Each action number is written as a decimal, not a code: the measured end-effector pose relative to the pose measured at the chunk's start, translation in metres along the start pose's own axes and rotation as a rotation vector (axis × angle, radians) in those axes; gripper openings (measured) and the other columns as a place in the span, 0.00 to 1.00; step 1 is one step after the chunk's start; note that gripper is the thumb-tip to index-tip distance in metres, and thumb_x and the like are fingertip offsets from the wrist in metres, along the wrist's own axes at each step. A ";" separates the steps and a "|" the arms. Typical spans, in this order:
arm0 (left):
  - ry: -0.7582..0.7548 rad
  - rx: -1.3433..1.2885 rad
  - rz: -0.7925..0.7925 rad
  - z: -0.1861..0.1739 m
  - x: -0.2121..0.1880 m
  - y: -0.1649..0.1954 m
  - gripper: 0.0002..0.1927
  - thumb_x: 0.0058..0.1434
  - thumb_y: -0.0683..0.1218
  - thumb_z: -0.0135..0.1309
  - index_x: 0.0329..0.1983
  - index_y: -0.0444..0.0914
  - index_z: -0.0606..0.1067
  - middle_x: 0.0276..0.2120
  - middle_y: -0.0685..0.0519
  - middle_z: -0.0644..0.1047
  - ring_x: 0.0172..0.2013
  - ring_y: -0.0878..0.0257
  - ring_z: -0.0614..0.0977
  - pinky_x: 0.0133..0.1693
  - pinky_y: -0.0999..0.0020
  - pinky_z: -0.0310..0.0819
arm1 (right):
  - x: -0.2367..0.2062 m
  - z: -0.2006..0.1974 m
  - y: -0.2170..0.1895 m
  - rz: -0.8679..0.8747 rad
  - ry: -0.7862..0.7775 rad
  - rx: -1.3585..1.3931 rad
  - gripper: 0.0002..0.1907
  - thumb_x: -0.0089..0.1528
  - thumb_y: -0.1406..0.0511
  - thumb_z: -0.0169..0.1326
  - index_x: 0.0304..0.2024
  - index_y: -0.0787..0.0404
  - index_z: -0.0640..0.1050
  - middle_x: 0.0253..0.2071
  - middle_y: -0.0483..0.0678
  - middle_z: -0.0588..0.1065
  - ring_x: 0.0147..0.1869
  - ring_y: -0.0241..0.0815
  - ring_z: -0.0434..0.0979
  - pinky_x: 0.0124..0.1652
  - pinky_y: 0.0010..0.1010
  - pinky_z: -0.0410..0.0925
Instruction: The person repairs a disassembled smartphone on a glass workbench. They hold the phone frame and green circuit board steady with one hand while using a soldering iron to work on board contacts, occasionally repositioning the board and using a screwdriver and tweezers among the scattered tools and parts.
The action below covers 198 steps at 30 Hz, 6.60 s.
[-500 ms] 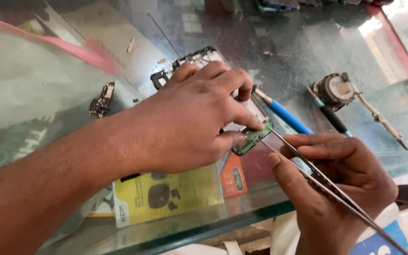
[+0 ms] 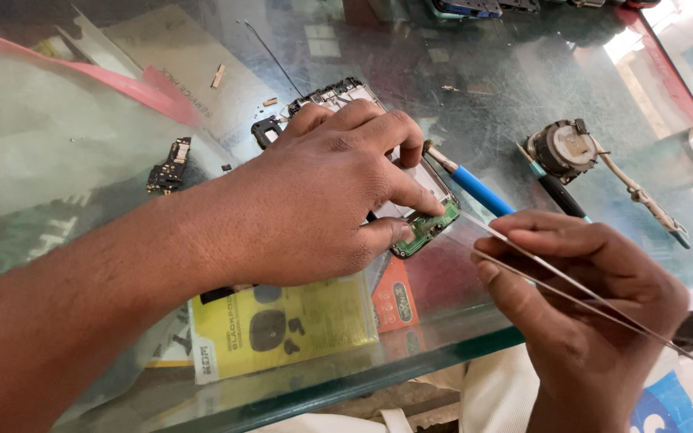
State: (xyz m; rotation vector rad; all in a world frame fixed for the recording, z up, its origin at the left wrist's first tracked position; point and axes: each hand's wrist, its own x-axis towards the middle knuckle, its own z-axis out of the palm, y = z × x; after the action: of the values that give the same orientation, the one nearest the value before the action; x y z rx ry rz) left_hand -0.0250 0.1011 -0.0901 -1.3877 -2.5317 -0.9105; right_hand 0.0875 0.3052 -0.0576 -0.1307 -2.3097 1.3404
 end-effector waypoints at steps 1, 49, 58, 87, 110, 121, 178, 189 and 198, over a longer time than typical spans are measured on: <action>-0.011 -0.003 -0.013 0.008 0.003 -0.003 0.16 0.62 0.53 0.56 0.52 0.56 0.84 0.54 0.52 0.72 0.63 0.56 0.68 0.67 0.45 0.47 | 0.001 -0.002 0.014 -0.022 -0.023 0.057 0.11 0.53 0.77 0.62 0.38 0.69 0.78 0.43 0.58 0.81 0.44 0.42 0.85 0.47 0.27 0.78; 0.018 0.031 -0.035 -0.032 0.027 -0.020 0.18 0.57 0.54 0.57 0.50 0.54 0.84 0.53 0.51 0.73 0.62 0.56 0.70 0.64 0.43 0.52 | 0.037 0.019 -0.006 -0.164 -0.093 -0.164 0.07 0.50 0.75 0.64 0.29 0.69 0.78 0.33 0.56 0.81 0.27 0.34 0.75 0.26 0.19 0.60; 0.026 0.056 0.007 -0.035 0.029 -0.018 0.16 0.60 0.55 0.57 0.51 0.54 0.84 0.52 0.51 0.73 0.62 0.55 0.70 0.66 0.41 0.48 | 0.034 0.017 -0.018 -0.174 0.026 -0.059 0.12 0.56 0.73 0.63 0.40 0.67 0.75 0.39 0.57 0.80 0.38 0.38 0.83 0.40 0.24 0.75; 0.011 0.059 0.031 -0.034 0.033 -0.025 0.16 0.60 0.56 0.57 0.51 0.56 0.84 0.52 0.51 0.72 0.61 0.55 0.70 0.66 0.42 0.48 | 0.044 0.019 -0.010 -0.156 0.040 -0.008 0.12 0.59 0.75 0.60 0.45 0.75 0.78 0.40 0.59 0.80 0.43 0.46 0.85 0.46 0.32 0.79; -0.002 0.045 -0.017 -0.036 0.035 -0.027 0.17 0.57 0.56 0.59 0.50 0.55 0.85 0.55 0.50 0.72 0.63 0.54 0.69 0.66 0.41 0.48 | 0.056 0.015 0.001 0.099 -0.100 -0.042 0.18 0.47 0.73 0.67 0.41 0.69 0.82 0.35 0.53 0.84 0.37 0.38 0.85 0.39 0.23 0.76; 0.005 0.020 -0.009 -0.035 0.038 -0.027 0.18 0.56 0.56 0.60 0.50 0.54 0.84 0.54 0.51 0.72 0.63 0.55 0.69 0.65 0.40 0.48 | 0.058 0.015 0.009 0.050 -0.138 0.038 0.16 0.50 0.74 0.66 0.42 0.69 0.83 0.39 0.53 0.83 0.41 0.39 0.86 0.42 0.24 0.78; -0.073 -0.006 -0.043 -0.035 0.043 -0.028 0.18 0.52 0.53 0.62 0.47 0.57 0.85 0.51 0.54 0.73 0.60 0.56 0.70 0.66 0.43 0.48 | 0.125 -0.037 0.031 -0.148 -0.020 -0.693 0.14 0.63 0.67 0.64 0.51 0.58 0.83 0.42 0.53 0.82 0.36 0.41 0.79 0.34 0.32 0.73; -0.075 0.006 -0.029 -0.038 0.045 -0.025 0.18 0.51 0.53 0.63 0.47 0.56 0.86 0.51 0.55 0.74 0.62 0.57 0.69 0.64 0.45 0.50 | 0.088 -0.074 0.052 0.026 0.060 -0.277 0.14 0.69 0.66 0.53 0.55 0.66 0.75 0.38 0.54 0.77 0.29 0.37 0.75 0.25 0.25 0.68; -0.081 0.085 -0.020 -0.034 0.045 -0.027 0.20 0.53 0.56 0.60 0.50 0.57 0.83 0.53 0.54 0.72 0.62 0.55 0.68 0.65 0.44 0.50 | 0.036 -0.039 0.036 0.052 -0.110 -0.158 0.13 0.56 0.73 0.63 0.43 0.70 0.81 0.35 0.56 0.82 0.31 0.38 0.83 0.29 0.26 0.75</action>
State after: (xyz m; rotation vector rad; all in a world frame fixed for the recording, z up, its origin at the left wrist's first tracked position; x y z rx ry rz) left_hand -0.0785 0.1047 -0.0576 -1.4034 -2.6146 -0.7547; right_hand 0.0676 0.3660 -0.0594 -0.1727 -2.5205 1.2164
